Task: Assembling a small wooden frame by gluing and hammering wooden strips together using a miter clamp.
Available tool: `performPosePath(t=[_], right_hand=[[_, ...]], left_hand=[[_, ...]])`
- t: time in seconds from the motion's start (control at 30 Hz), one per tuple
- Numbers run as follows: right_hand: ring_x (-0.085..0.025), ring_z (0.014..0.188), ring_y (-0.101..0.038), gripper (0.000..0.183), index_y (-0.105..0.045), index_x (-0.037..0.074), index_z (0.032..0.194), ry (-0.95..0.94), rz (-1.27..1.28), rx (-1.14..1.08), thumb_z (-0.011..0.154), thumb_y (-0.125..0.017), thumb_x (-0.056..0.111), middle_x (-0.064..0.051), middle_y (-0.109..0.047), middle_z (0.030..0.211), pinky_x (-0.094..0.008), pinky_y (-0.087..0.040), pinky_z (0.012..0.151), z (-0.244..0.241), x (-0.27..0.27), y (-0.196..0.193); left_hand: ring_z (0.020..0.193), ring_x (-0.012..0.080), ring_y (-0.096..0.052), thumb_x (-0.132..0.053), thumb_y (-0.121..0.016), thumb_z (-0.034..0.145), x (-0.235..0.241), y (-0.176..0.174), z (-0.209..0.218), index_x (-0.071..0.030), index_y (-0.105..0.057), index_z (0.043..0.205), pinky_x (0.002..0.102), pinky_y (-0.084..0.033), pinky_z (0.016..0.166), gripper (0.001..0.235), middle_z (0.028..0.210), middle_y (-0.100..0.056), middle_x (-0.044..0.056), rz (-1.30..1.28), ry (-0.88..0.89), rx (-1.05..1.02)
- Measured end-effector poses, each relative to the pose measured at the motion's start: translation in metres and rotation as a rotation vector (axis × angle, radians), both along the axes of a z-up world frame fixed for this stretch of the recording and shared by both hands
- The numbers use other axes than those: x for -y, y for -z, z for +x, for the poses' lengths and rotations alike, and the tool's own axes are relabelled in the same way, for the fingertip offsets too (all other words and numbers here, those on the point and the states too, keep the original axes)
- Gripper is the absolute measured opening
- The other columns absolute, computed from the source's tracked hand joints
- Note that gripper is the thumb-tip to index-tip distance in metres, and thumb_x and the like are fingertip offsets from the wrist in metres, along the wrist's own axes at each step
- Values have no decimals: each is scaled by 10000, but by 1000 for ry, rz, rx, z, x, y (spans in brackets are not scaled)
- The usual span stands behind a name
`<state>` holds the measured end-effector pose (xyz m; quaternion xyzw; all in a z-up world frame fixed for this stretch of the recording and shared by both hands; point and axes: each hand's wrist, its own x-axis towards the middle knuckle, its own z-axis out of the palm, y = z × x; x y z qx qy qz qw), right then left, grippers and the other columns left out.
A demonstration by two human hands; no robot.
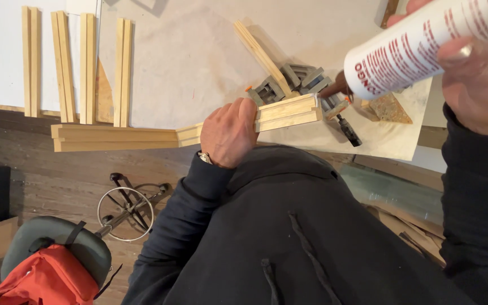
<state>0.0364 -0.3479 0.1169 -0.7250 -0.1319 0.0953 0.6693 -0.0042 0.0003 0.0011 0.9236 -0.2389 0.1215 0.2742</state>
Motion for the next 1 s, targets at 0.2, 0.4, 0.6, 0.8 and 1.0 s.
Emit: performPosePath(t=[0.2, 0.4, 0.6, 0.8, 1.0], right_hand=[[-249, 1275, -674, 420, -607, 78, 1344, -14, 11, 75, 1057, -758, 344, -87, -671, 1288, -443, -556, 1042, -12, -1, 2], [-263, 1265, -693, 383, -609, 80, 1340, -38, 29, 126, 1097, -762, 335, -96, -676, 1316, -448, -566, 1068, -14, -5, -2], [-265, 1274, -664, 445, -607, 75, 1338, -44, 46, 44, 1045, -763, 372, -95, -678, 1267, -459, -556, 1024, -13, -7, -3], [-262, 1300, -680, 432, -595, 72, 1359, -19, 18, 95, 1092, -774, 360, -93, -666, 1325, -453, -553, 1100, -15, -7, -4], [-257, 1272, -664, 427, -604, 97, 1346, -83, 30, 84, 1056, -741, 378, -87, -669, 1290, -449, -566, 1000, -5, 1, 5]], left_hand=[[735, 297, -615, -63, -641, 851, -1, 4, 0, -71, -511, 898, 428, -505, 671, 138, 791, -562, 90, 25, 7, 1], [738, 290, -618, -65, -642, 859, 1, 1, 1, -72, -514, 908, 429, -504, 670, 137, 793, -559, 85, 20, -1, 2], [729, 288, -613, -80, -651, 874, 0, 2, 0, -75, -514, 899, 425, -501, 665, 139, 793, -564, 81, -6, -16, 3], [736, 289, -616, -66, -642, 869, 0, 3, 0, -74, -517, 896, 422, -502, 670, 128, 793, -565, 85, 17, -10, -7], [720, 288, -612, -92, -646, 880, -1, 1, -1, -66, -525, 896, 423, -497, 654, 124, 782, -565, 84, -5, -6, -6]])
